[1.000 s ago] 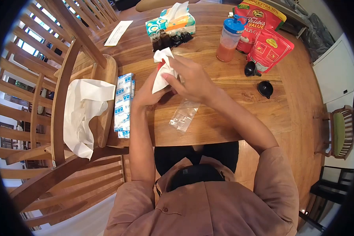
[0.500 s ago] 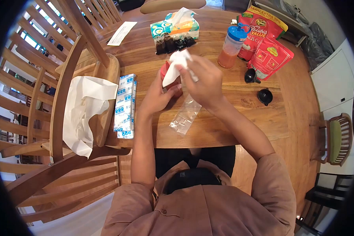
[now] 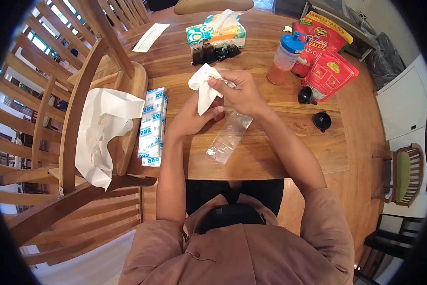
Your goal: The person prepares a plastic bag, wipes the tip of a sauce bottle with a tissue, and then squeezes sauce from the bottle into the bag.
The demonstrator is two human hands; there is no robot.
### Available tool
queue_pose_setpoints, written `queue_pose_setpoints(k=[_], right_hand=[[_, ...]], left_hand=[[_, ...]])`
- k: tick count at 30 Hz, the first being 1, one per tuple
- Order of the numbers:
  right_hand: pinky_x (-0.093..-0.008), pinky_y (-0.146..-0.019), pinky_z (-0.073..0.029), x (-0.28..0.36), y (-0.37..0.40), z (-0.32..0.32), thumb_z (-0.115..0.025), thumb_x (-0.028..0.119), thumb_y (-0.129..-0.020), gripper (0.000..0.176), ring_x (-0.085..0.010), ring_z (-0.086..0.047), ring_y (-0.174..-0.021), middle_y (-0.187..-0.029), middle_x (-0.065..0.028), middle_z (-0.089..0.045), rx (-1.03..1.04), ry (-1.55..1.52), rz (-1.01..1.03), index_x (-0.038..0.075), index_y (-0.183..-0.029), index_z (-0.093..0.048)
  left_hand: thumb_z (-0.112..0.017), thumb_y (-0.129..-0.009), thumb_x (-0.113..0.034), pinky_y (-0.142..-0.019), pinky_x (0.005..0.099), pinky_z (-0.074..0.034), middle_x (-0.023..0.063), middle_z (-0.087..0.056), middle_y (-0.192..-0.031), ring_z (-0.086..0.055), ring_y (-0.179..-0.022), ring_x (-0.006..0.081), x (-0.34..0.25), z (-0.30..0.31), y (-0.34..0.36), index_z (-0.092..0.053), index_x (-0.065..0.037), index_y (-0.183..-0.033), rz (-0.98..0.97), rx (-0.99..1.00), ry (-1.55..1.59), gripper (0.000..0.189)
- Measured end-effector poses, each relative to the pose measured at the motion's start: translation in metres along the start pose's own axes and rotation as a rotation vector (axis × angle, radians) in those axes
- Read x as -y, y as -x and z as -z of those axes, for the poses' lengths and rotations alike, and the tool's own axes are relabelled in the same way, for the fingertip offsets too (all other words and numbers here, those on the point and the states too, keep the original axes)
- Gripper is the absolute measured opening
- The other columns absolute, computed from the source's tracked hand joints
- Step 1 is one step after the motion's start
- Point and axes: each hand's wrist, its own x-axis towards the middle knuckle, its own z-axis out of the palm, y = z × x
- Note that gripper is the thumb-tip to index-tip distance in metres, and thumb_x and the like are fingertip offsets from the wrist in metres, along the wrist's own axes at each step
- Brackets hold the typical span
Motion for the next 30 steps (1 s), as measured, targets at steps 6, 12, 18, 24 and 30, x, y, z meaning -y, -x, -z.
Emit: queue_pose_setpoints(k=[6, 12, 18, 24, 30], right_hand=[[-0.0226, -0.066, -0.049, -0.008, 0.005, -0.007, -0.059, 0.029, -0.101, 0.029, -0.0035, -0.059, -0.077, -0.089, -0.0004, -0.068, 0.075, -0.463, -0.364, 0.003, -0.111, -0.068], [-0.0251, -0.075, -0.053, -0.008, 0.000, -0.024, -0.050, 0.030, -0.105, 0.031, -0.0070, -0.063, -0.083, -0.097, -0.0044, -0.070, -0.277, -0.631, -0.288, 0.003, -0.111, -0.065], [-0.0260, -0.077, -0.050, -0.006, -0.005, -0.005, -0.053, 0.027, -0.103, 0.030, -0.0062, -0.062, -0.089, -0.101, -0.0043, -0.071, -0.440, -0.582, -0.211, 0.003, -0.115, -0.067], [-0.0333, -0.076, -0.050, 0.001, 0.011, -0.006, -0.056, 0.021, -0.099, 0.024, -0.0181, -0.066, -0.084, -0.091, -0.0114, -0.069, -0.101, 0.022, -0.102, 0.002, -0.108, -0.068], [-0.0414, -0.078, -0.051, 0.018, 0.023, -0.015, -0.065, 0.016, -0.089, 0.018, -0.0357, -0.062, -0.086, -0.090, -0.0159, -0.066, -0.195, 0.525, 0.361, -0.001, -0.096, -0.067]], left_hand=[[-0.066, -0.090, -0.010, -0.085, 0.0320, -0.052, 0.0064, -0.063, -0.110, -0.061, -0.098, 0.0137, 0.011, 0.006, 0.001, -0.052, -0.003, -0.120, 0.077, 0.025, 0.001, 0.034], [-0.072, -0.089, -0.019, -0.100, 0.0358, -0.045, 0.0086, -0.057, -0.128, -0.056, -0.115, 0.0173, 0.019, 0.000, 0.000, -0.039, -0.005, -0.142, -0.027, 0.007, 0.097, 0.064], [-0.074, -0.089, -0.021, -0.103, 0.0363, -0.043, 0.0090, -0.054, -0.133, -0.053, -0.120, 0.0166, 0.018, 0.002, 0.000, -0.033, -0.005, -0.148, 0.009, 0.037, 0.063, 0.074], [-0.071, -0.091, -0.016, -0.101, 0.0365, -0.045, 0.0079, -0.055, -0.131, -0.054, -0.119, 0.0179, 0.015, 0.000, 0.002, -0.032, -0.006, -0.148, 0.112, 0.032, 0.044, 0.070], [-0.066, -0.089, -0.004, -0.088, 0.0333, -0.050, 0.0080, -0.058, -0.123, -0.060, -0.104, 0.0176, 0.012, -0.005, 0.006, -0.046, -0.002, -0.137, 0.072, -0.093, -0.125, 0.052]])
